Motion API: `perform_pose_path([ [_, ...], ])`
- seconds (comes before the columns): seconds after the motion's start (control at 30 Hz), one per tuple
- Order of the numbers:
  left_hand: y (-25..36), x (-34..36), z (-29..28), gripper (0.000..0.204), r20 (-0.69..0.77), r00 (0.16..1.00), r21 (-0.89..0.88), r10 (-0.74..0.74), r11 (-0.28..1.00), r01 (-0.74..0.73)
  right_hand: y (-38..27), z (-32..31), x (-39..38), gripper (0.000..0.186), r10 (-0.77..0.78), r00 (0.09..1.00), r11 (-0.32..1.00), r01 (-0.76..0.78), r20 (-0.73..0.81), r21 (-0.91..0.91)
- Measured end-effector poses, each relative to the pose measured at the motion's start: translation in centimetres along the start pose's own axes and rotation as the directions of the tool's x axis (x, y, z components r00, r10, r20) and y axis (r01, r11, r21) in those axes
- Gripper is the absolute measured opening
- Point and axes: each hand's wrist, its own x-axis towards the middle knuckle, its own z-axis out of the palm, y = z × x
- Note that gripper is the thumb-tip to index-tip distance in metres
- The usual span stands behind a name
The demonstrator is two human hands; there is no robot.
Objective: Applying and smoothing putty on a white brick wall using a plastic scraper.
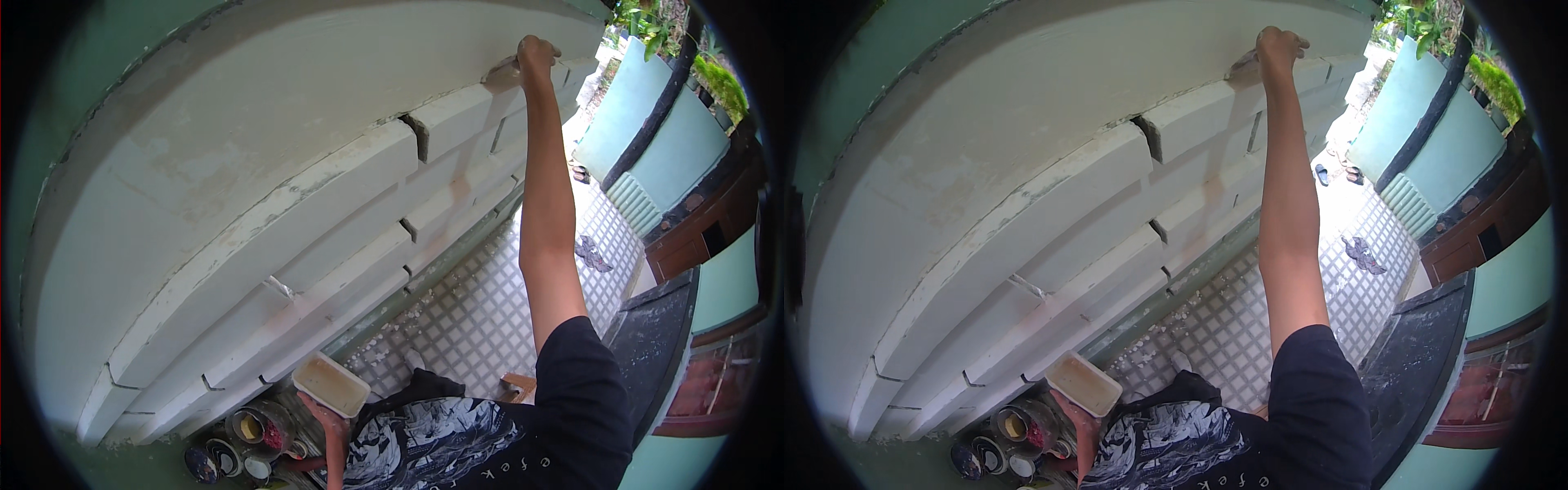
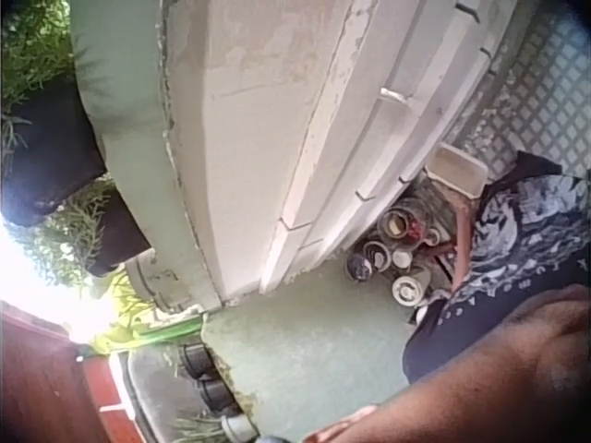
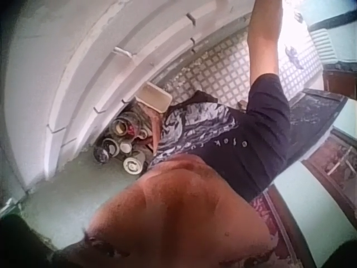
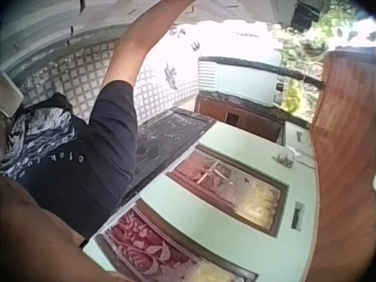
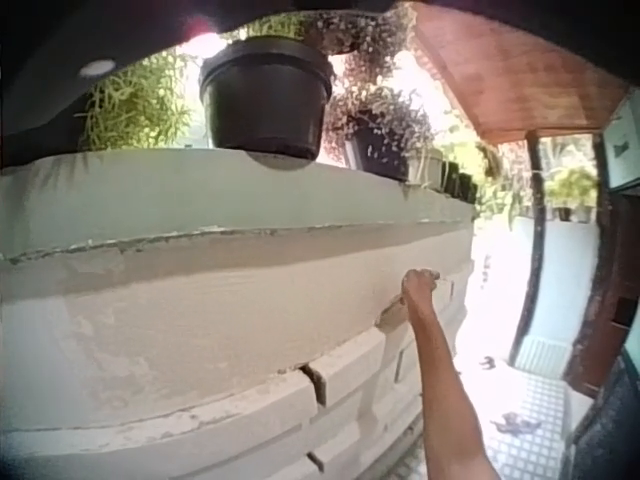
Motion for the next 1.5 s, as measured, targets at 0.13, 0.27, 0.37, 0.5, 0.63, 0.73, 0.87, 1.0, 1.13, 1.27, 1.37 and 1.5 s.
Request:
perform_pose_path([
  [0.13,0.6,-0.7,0.7,0.072,-0.051,0.999,0.001,-0.002,1.000,0.002,-3.4,-4.1,-1.8,0.060,0.119,0.993,0.960,-0.122,0.028,0.252],
  [0.27,0.6,-0.9,1.7,0.072,-0.039,0.998,-0.029,-0.053,0.998,0.052,0.9,-2.6,0.2,0.026,-0.023,0.961,0.990,0.061,0.274,-0.128],
  [0.37,0.2,-0.7,2.1,0.073,-0.041,0.999,0.016,-0.027,0.999,0.027,0.8,0.4,0.6,0.012,0.377,0.896,0.881,-0.268,-0.236,0.391],
  [0.5,1.1,-1.2,1.6,0.074,-0.067,0.998,0.043,0.009,0.999,-0.006,-3.1,-4.8,-3.6,0.012,0.211,0.954,0.675,-0.299,0.212,0.674],
  [0.63,0.5,-0.5,1.5,0.068,-0.080,0.997,0.019,-0.014,1.000,0.016,-0.4,-4.1,-2.5,0.016,0.369,0.914,0.696,-0.394,0.171,0.600],
  [0.73,0.4,-0.5,1.3,0.071,-0.088,0.996,0.034,-0.029,0.999,0.032,-4.4,-3.5,-4.0,0.038,0.331,0.943,0.814,-0.292,0.011,0.502],
  [0.87,0.6,-0.5,1.6,0.074,-0.062,0.997,0.055,-0.046,0.997,0.050,-1.0,-5.8,-0.4,0.041,-0.081,0.952,0.957,-0.008,0.295,0.289],
  [1.0,-0.4,0.2,1.7,0.074,-0.028,0.999,0.027,-0.042,0.999,0.043,0.2,-5.3,-0.4,0.033,0.060,0.969,0.994,-0.079,0.240,0.071],
  [1.13,-0.2,0.1,1.0,0.072,-0.034,0.998,-0.002,-0.049,0.999,0.049,-2.2,-1.8,-1.3,0.034,0.418,0.907,0.735,-0.366,0.043,0.570],
  [1.27,0.2,-0.4,2.1,0.070,-0.007,1.000,-0.001,-0.029,1.000,0.029,0.0,-4.2,0.6,0.039,0.199,0.970,0.823,-0.243,0.139,0.514],
  [1.37,0.2,-0.4,2.3,0.069,0.012,1.000,-0.037,-0.011,0.999,0.011,0.9,-2.6,1.4,0.031,0.426,0.905,0.834,-0.387,-0.013,0.393],
  [1.5,0.5,-0.8,2.5,0.068,-0.033,0.999,-0.047,-0.043,0.998,0.041,0.0,0.0,1.0,0.027,0.497,0.867,0.643,-0.400,0.042,0.653],
])
